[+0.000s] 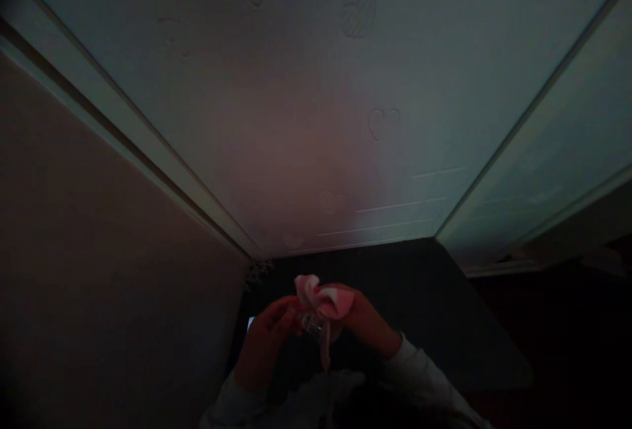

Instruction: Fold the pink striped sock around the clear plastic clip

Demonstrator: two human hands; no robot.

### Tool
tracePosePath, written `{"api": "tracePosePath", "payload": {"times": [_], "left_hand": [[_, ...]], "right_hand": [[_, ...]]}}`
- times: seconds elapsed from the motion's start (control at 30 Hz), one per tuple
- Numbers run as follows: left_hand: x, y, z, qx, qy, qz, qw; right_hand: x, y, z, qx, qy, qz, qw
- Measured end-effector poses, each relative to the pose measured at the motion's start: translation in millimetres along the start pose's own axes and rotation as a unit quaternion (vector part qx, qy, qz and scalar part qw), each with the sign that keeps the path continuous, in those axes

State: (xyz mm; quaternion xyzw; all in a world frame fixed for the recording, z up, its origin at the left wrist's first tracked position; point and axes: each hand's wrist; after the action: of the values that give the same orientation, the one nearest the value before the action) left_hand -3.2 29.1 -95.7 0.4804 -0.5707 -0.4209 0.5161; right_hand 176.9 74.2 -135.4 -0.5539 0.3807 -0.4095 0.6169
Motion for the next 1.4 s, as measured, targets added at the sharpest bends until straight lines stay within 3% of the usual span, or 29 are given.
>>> {"api": "tracePosePath", "payload": {"times": [0.27, 0.47, 0.67, 0.77, 1.03, 1.33, 1.4], "left_hand": [[-0.6, 6.0, 4.1, 0.088, 0.088, 0.023, 0.992], [-1.9, -2.1, -0.1, 0.061, 0.002, 0.017, 0.998], [-2.3, 5.9, -0.2, -0.004, 0.018, 0.010, 1.000], [-3.4, 11.1, 0.9, -0.049, 0.009, 0.000, 0.999], [-2.4, 10.7, 0.5, -0.072, 0.013, 0.003, 0.997], [-3.1, 4.1, 1.2, -0.056, 0.021, 0.024, 0.998], [-3.5, 2.4, 0.8, -0.047, 0.025, 0.027, 0.998]], "right_hand": [[2.5, -8.4, 9.4, 0.008, -0.017, -0.008, 1.000], [2.2, -19.3, -3.9, -0.003, -0.056, -0.018, 0.998], [3.9, -22.1, -9.9, 0.014, -0.026, -0.007, 1.000], [5.0, -24.5, -9.0, 0.061, -0.023, 0.033, 0.997], [4.7, -18.5, -7.7, 0.124, 0.015, 0.123, 0.985], [5.1, -10.3, -12.0, 0.172, 0.163, 0.169, 0.957], [5.2, -10.1, -12.1, 0.176, 0.168, 0.180, 0.953]]}}
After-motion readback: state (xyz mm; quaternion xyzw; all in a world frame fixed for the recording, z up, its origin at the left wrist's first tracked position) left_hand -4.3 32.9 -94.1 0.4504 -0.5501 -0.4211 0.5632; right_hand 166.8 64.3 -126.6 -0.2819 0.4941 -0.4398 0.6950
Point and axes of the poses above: each hand's wrist, its own x-axis away from the middle knuckle, its own z-axis out of the back of the hand, y = z × x, and after that the axes turned 4 degrees about -z, right-handed
